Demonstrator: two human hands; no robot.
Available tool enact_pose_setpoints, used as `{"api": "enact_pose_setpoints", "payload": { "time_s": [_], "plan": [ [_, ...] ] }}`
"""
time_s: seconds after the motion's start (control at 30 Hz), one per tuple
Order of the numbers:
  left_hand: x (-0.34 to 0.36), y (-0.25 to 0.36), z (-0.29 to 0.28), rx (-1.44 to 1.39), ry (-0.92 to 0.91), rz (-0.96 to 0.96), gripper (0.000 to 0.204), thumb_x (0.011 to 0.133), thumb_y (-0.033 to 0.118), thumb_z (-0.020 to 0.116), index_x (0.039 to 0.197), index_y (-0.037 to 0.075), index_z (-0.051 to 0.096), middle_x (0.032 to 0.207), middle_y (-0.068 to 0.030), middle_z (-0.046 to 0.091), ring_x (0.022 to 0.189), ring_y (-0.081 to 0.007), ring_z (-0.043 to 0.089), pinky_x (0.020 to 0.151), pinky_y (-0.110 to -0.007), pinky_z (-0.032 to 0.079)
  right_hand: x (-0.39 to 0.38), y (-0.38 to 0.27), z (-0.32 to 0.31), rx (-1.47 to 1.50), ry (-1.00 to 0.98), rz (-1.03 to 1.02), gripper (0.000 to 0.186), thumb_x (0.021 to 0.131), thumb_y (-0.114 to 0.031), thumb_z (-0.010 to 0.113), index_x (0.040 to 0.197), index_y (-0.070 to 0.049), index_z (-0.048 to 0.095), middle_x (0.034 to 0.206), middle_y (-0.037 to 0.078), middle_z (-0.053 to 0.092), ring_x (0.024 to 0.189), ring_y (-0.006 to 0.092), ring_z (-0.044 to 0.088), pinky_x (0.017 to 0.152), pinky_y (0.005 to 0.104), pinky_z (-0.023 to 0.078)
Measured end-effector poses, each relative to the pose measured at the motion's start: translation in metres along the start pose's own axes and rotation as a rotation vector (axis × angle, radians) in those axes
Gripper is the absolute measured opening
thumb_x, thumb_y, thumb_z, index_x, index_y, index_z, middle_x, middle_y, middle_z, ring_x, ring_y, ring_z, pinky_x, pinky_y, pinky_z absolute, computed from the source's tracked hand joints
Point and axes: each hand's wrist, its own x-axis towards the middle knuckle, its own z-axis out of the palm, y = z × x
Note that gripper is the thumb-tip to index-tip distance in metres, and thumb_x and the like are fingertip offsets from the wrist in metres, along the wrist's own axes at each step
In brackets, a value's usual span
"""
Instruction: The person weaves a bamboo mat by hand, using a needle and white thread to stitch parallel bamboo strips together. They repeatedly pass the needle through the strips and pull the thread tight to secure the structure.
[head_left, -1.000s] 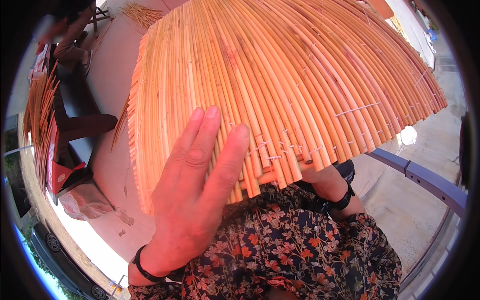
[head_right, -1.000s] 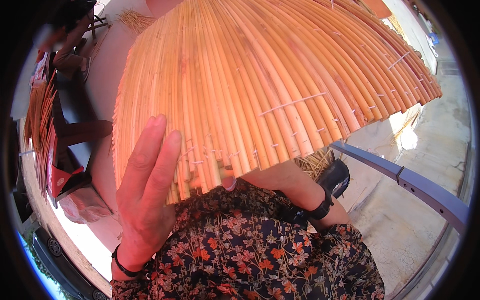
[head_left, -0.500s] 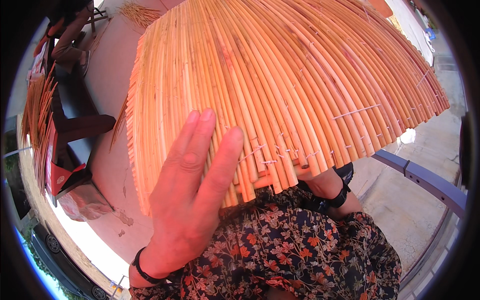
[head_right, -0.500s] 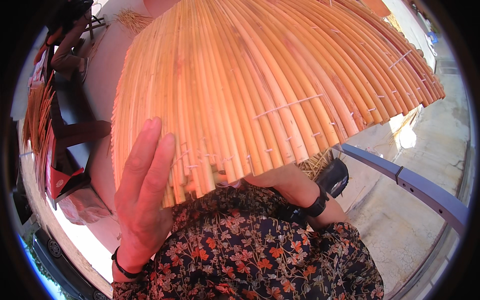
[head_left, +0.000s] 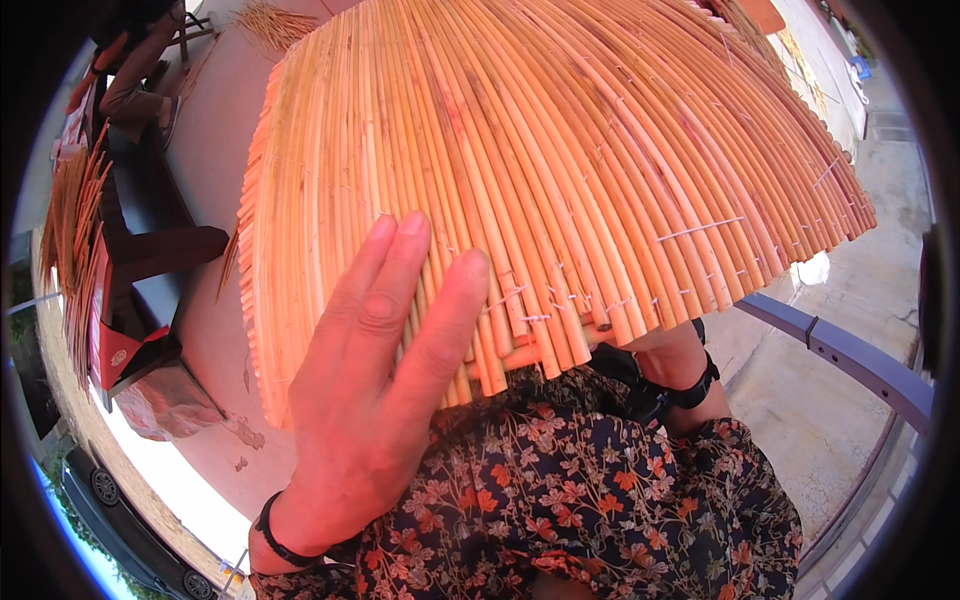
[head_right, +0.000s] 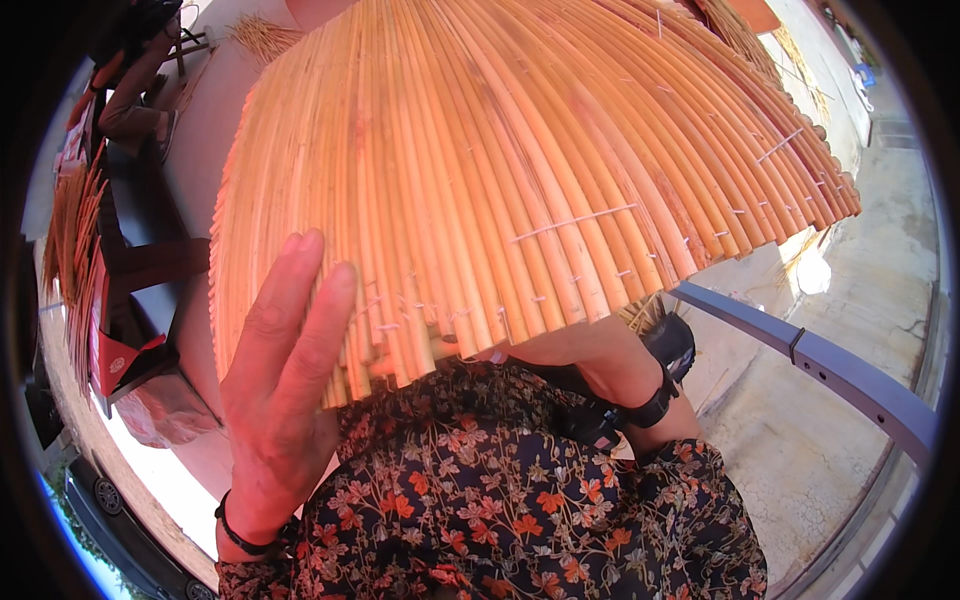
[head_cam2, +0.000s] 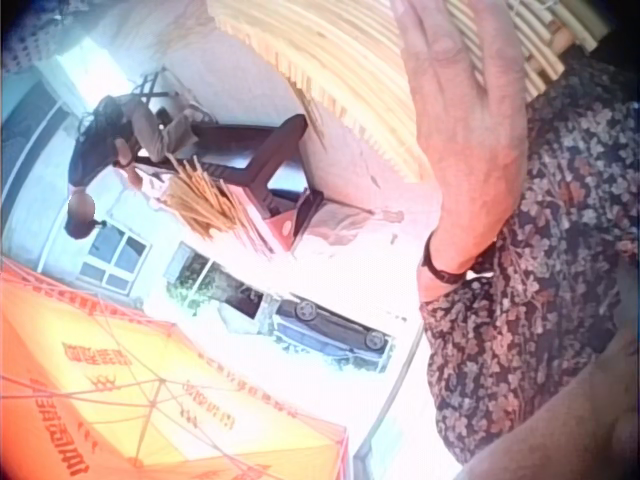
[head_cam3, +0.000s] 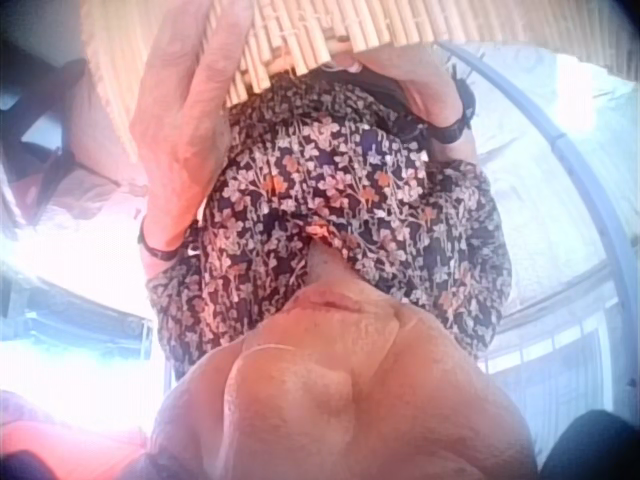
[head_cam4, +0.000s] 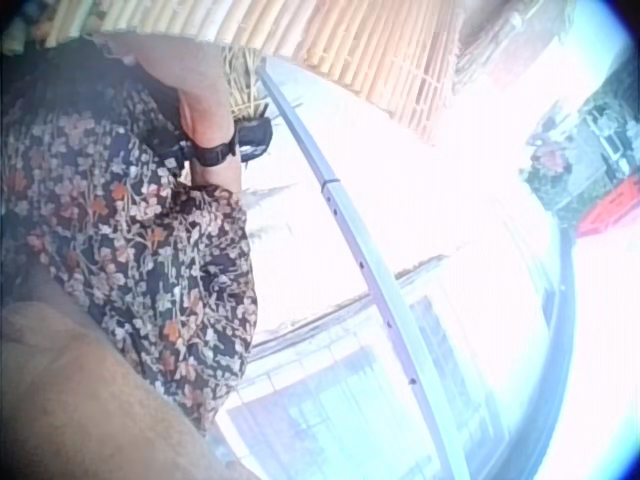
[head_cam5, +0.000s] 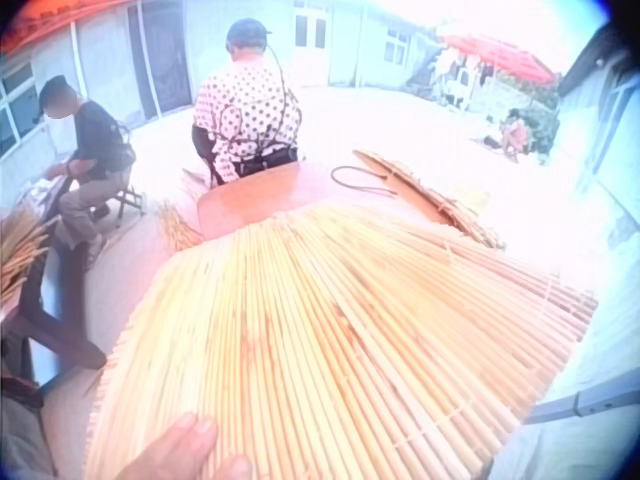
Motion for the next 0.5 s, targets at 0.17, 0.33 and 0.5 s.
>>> {"api": "enact_pose_setpoints", "payload": {
  "time_s": [0.17, 0.33, 0.5],
  "plan": [
    [0.002, 0.003, -0.001, 0.018, -0.021, 0.003, 0.050, 0.078, -0.008, 0.063, 0.127, -0.003, 0.067, 0.138, -0.0267, 0.060, 0.128, -0.0435, 0.060, 0.108, -0.046, 0.048, -0.001, 0.003, -0.002, 0.020, 0.006, 0.025, 0.025, 0.096, -0.004, 0.066, 0.114, 0.011, 0.071, 0.116, 0.019, 0.073, 0.108, 0.0240, 0.071, 0.098, 0.0339, 0.053],
    [0.001, 0.003, -0.001, 0.019, -0.029, -0.003, 0.048, 0.080, -0.006, 0.063, 0.127, -0.002, 0.067, 0.139, -0.0261, 0.059, 0.129, -0.0431, 0.059, 0.108, -0.046, 0.049, 0.002, 0.023, -0.016, -0.037, 0.071, 0.181, 0.026, 0.096, -0.005, 0.067, 0.115, 0.012, 0.071, 0.117, 0.019, 0.073, 0.109, 0.0244, 0.071, 0.099, 0.0340, 0.053],
    [0.001, 0.004, 0.000, 0.009, -0.025, -0.007, 0.049, 0.081, -0.008, 0.061, 0.130, -0.002, 0.066, 0.141, -0.0259, 0.058, 0.132, -0.0426, 0.057, 0.109, -0.046, 0.048, 0.009, 0.000, 0.006, -0.165, 0.129, 0.056, 0.025, 0.096, -0.003, 0.065, 0.116, 0.011, 0.071, 0.116, 0.019, 0.074, 0.108, 0.0249, 0.071, 0.099, 0.0337, 0.054]
  ]
}}
